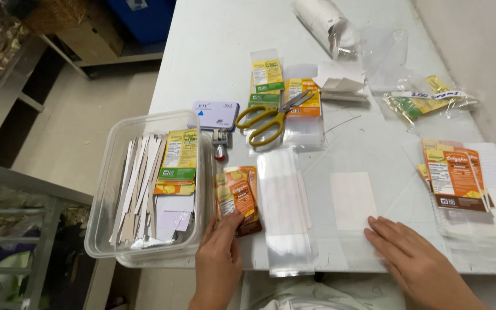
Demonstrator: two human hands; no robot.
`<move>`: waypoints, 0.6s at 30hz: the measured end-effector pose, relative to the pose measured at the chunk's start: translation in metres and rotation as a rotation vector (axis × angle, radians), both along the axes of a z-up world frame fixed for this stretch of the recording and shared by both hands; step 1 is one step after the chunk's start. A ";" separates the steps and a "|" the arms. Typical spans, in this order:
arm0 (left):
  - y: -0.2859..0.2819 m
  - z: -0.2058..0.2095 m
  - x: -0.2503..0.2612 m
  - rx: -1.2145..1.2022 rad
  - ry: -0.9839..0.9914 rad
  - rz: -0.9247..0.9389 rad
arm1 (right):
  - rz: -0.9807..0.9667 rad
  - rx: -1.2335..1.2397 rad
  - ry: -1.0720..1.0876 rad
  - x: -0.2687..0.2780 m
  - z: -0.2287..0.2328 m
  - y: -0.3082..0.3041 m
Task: The person places small labels onto clear plastic bags by hand and then puts the labeled bags into a plastic container.
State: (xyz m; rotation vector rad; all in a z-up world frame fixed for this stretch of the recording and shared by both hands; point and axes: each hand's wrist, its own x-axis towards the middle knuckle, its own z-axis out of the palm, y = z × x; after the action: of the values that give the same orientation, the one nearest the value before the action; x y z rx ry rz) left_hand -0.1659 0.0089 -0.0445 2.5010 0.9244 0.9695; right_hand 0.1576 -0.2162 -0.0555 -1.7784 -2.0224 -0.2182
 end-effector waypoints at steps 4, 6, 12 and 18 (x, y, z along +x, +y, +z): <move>-0.018 0.033 0.030 0.050 -0.213 -0.031 | -0.057 -0.074 -0.154 -0.004 0.007 -0.004; -0.027 0.040 0.048 0.175 -0.251 -0.214 | -0.059 -0.132 0.100 -0.009 0.018 0.001; -0.066 0.078 0.108 0.284 -0.219 -0.793 | -0.501 -0.042 1.864 -0.034 0.048 0.049; -0.039 0.078 0.129 -0.086 -0.374 -0.579 | -0.433 0.076 1.697 -0.024 0.032 0.051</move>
State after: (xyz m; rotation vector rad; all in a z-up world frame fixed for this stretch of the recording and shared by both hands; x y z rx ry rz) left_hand -0.0366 -0.0298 0.0332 2.1989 0.1096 1.0986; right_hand 0.1334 -0.1654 -0.0237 -1.3444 -0.4042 0.8094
